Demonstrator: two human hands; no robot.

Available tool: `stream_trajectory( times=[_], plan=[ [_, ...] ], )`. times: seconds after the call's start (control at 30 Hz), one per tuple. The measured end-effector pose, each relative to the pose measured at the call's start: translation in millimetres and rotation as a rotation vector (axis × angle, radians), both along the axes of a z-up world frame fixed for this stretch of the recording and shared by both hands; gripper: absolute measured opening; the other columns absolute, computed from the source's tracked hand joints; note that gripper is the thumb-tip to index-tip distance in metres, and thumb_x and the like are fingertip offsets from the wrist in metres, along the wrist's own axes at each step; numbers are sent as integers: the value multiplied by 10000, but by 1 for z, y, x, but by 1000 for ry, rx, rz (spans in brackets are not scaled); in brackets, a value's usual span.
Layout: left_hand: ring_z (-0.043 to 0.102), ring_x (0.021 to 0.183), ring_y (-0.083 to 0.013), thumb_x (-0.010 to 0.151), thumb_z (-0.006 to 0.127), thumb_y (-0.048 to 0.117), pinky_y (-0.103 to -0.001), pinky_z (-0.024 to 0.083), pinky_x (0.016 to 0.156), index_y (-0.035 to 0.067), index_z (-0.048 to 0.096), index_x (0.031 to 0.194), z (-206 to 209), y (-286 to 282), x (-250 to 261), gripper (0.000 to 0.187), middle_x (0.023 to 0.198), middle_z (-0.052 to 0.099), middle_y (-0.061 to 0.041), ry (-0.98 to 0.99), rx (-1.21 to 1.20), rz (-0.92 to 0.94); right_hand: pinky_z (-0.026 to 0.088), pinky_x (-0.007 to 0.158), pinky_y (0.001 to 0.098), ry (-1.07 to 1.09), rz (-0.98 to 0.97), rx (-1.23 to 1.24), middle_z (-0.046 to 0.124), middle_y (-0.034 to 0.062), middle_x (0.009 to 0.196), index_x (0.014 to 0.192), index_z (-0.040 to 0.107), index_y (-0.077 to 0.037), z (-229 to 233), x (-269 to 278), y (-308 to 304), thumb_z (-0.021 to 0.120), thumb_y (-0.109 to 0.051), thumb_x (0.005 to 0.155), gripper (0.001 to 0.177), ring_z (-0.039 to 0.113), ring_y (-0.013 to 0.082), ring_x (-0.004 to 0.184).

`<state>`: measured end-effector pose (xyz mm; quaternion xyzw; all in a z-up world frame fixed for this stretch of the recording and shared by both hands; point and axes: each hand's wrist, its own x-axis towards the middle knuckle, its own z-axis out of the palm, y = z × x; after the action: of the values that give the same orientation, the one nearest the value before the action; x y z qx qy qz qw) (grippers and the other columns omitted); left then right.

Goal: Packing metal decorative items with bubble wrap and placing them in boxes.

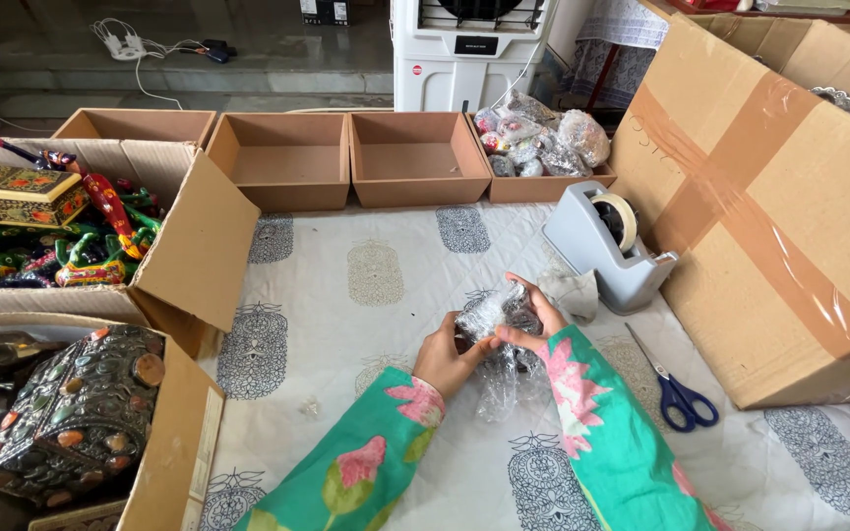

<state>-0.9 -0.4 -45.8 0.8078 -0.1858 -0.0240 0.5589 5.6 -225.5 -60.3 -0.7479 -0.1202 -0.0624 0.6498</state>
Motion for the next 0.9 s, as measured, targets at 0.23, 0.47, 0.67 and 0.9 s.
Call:
stream_trajectory(
  times=[0.23,0.47,0.67,0.9],
  plan=[
    [759,740,-264,826,791,471,-390,576,664,-36,583,1187,-4,-1,2,656,830,754,-158,-4,-33,-13,459,1033,325,80,14,-54,623,74,1239,1600,327,-122,6,-3,1,868,-146,755,1004,593,158,1152],
    [752,724,-301,859,758,437,-403,561,652,-26,543,1222,-7,-4,-2,627,805,744,-178,-41,-26,5,439,1070,332,3,31,29,618,73,1278,1591,346,-90,-19,7,-8,867,-120,759,983,584,172,1196],
    [739,832,-382,889,755,433,-454,566,708,-23,470,1291,-21,-10,-4,671,898,727,-222,-144,-28,44,430,1078,322,-96,26,-74,609,55,1292,1592,384,-54,-13,2,-8,877,-164,771,964,578,159,1196],
    [734,788,-378,865,764,462,-457,558,698,-3,466,1298,1,-7,-15,702,854,716,-220,-101,13,28,472,1018,285,-35,-136,8,674,34,1194,1487,580,-22,-32,13,-9,811,-228,894,669,606,115,1093]
  ],
)
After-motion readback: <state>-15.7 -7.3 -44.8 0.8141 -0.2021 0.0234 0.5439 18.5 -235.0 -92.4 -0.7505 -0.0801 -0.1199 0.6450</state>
